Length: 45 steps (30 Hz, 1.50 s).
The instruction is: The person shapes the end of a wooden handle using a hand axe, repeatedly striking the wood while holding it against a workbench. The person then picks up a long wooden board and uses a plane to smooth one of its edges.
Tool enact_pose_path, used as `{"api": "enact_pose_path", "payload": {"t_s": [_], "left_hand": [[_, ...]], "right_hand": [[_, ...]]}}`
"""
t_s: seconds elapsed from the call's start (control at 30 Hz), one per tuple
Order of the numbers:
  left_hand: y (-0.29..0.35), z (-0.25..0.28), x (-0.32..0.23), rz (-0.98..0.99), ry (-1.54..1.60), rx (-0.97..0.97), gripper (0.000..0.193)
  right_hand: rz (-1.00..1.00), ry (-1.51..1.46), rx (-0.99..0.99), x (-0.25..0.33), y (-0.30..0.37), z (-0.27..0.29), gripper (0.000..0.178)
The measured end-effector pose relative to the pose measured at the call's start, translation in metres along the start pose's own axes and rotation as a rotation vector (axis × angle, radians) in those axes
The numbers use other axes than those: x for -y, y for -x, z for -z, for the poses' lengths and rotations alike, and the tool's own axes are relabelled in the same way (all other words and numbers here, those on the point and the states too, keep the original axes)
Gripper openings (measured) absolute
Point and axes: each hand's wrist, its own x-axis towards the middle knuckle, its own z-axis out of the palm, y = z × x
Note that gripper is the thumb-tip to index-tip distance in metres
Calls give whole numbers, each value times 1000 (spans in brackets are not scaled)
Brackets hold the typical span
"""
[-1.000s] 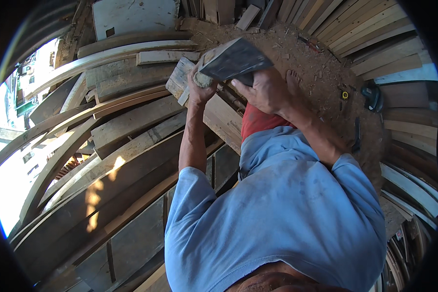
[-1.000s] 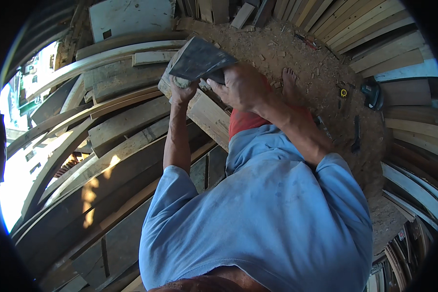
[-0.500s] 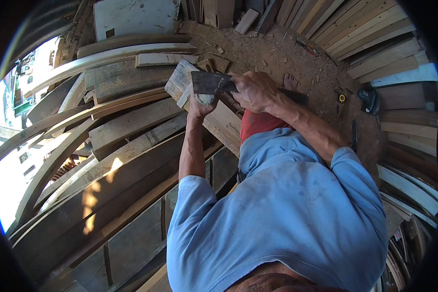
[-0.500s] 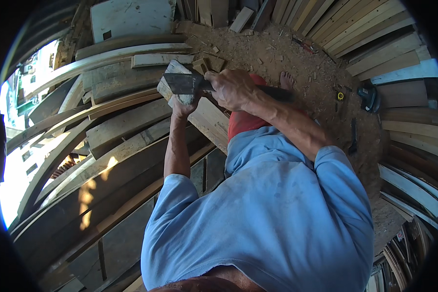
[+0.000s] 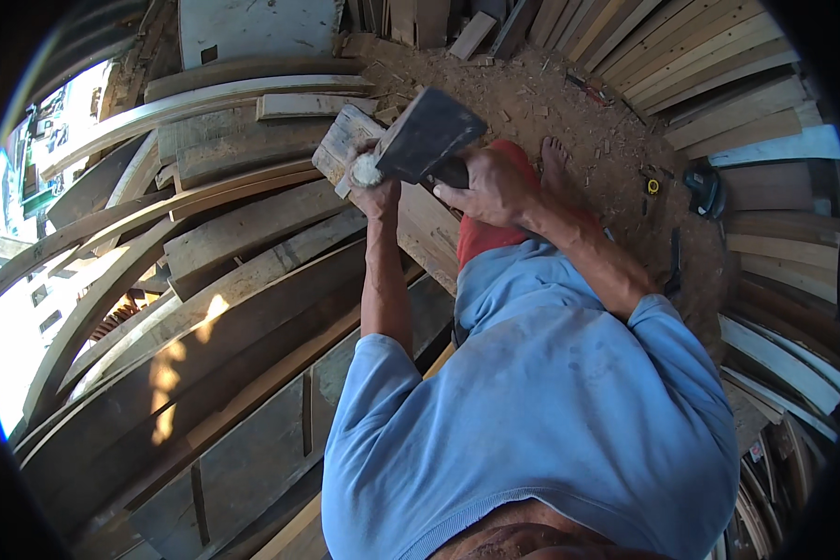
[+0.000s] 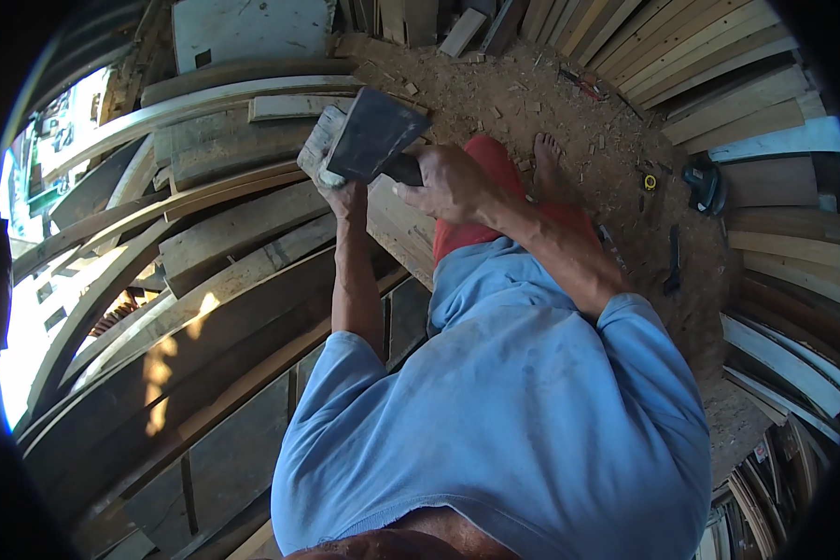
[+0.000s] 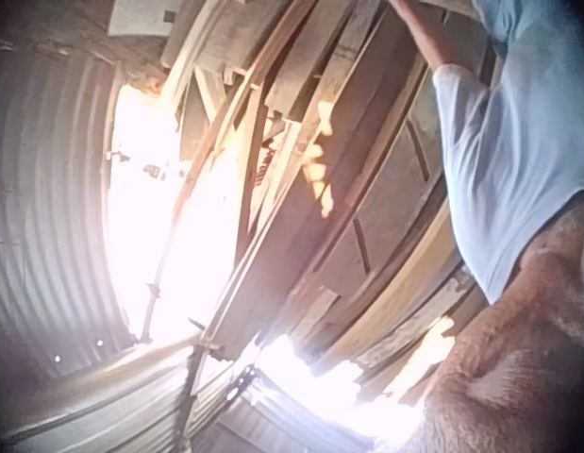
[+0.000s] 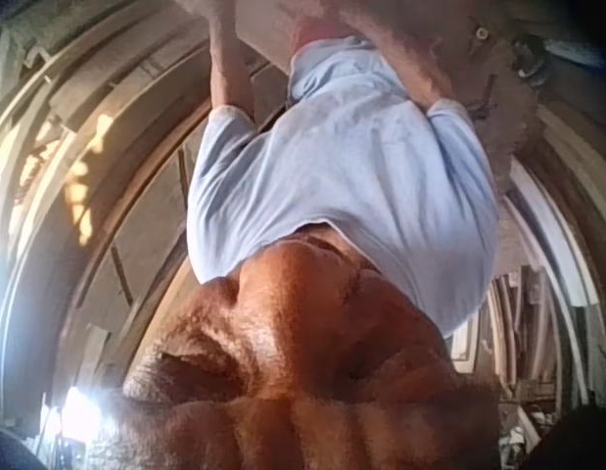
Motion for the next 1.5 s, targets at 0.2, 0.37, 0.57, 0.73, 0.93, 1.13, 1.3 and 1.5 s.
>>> {"api": "enact_pose_path", "payload": {"t_s": [0.2,0.37,0.57,0.73,0.93,1.13,1.3,1.5], "left_hand": [[-33,-2,-13,70,31,100,11],[-29,-14,-21,321,159,246,9],[-13,-26,-18,473,16,409,13],[-13,-37,-22,411,-16,473,14],[-12,-55,-29,199,-52,549,16],[12,-47,-6,101,-135,622,34],[-2,-43,-5,310,-47,469,18],[-1,-51,-34,290,-75,557,18]], "right_hand": [[257,-25,-249,35,28,42,30],[166,-237,-306,14,44,40,26],[75,-214,-230,28,41,67,23],[275,-159,-369,46,30,83,19],[223,105,-376,-8,8,60,23],[-107,300,-125,-14,27,53,28],[14,112,-231,5,28,68,28],[1,109,-256,4,25,69,26]]}}
